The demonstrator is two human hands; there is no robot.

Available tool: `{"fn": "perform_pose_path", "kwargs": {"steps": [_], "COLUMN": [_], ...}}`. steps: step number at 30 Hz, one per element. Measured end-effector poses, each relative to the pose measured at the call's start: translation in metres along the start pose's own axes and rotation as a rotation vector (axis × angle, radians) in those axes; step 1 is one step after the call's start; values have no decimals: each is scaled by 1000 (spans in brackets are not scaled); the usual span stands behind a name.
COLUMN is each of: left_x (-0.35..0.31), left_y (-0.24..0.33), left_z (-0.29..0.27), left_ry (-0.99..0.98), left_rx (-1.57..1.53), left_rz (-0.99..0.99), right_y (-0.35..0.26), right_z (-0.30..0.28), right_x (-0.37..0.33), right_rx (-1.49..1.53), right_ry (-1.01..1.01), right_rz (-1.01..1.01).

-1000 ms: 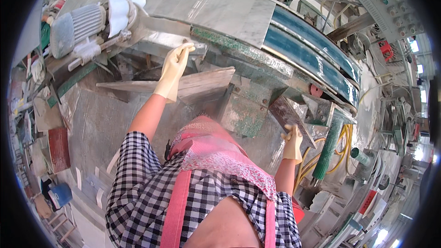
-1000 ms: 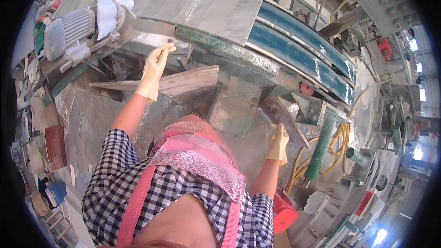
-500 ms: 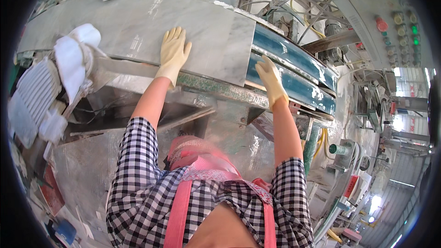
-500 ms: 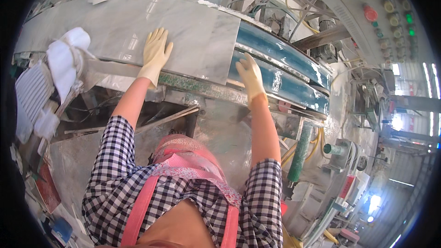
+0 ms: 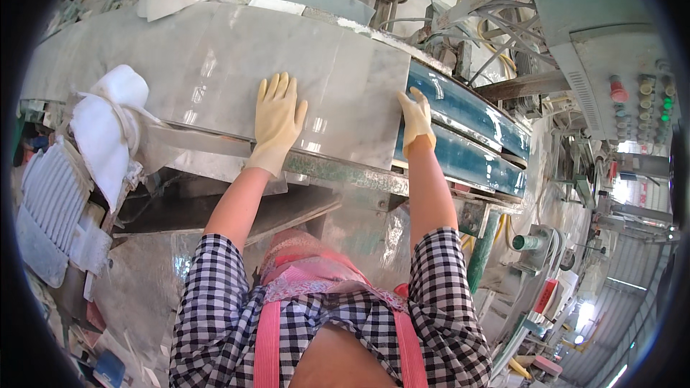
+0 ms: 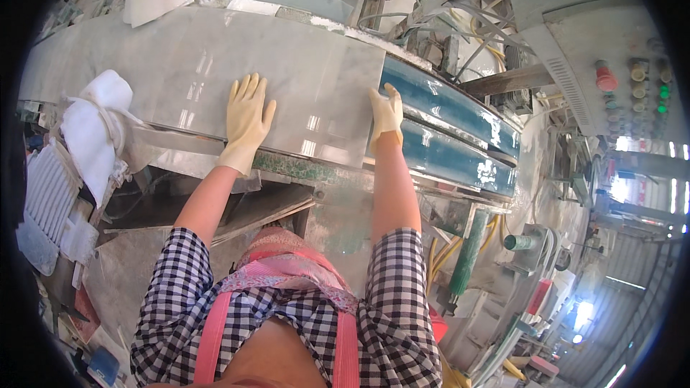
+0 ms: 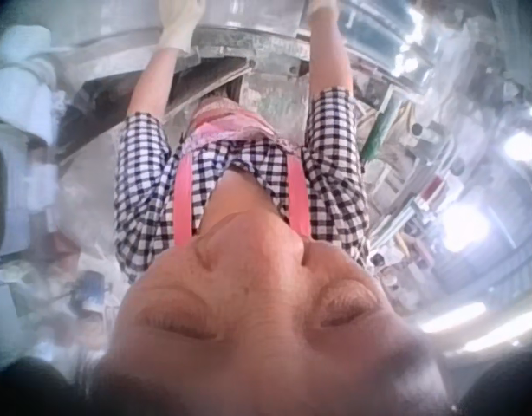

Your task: The person repeatedly places rectangular stone slabs onto a conveyor belt, rubs the surface with a small tool, and stacks the finished pieces on a nearby table. The person also handles thin strips of material and places them on the stacked slabs.

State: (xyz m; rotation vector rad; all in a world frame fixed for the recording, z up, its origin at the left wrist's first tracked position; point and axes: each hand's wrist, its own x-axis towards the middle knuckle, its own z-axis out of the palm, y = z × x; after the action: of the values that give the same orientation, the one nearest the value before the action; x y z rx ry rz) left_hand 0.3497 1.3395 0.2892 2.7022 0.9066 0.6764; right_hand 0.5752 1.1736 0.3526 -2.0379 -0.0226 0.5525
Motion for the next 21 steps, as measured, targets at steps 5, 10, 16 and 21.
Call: {"fn": "perform_pose_path", "kwargs": {"steps": [5,10,16,21], "left_x": [-2,17,65,89], "left_y": [-2,10,84,119], "left_z": [2,2,34,47], "left_ry": [-1,-121,-171,-368], "left_rx": [-44,-196,-25,122], "left_rz": [-6,-42,-29,-145], "right_y": [-1,21,16,19], "right_z": [0,26,-17,-32], "right_x": [-21,-58,-35,-29], "right_rx": [169,93,-459,-673], "right_ry": [-237,-210,-131,-105], "right_rz": [-27,-214,-433,-443]}}
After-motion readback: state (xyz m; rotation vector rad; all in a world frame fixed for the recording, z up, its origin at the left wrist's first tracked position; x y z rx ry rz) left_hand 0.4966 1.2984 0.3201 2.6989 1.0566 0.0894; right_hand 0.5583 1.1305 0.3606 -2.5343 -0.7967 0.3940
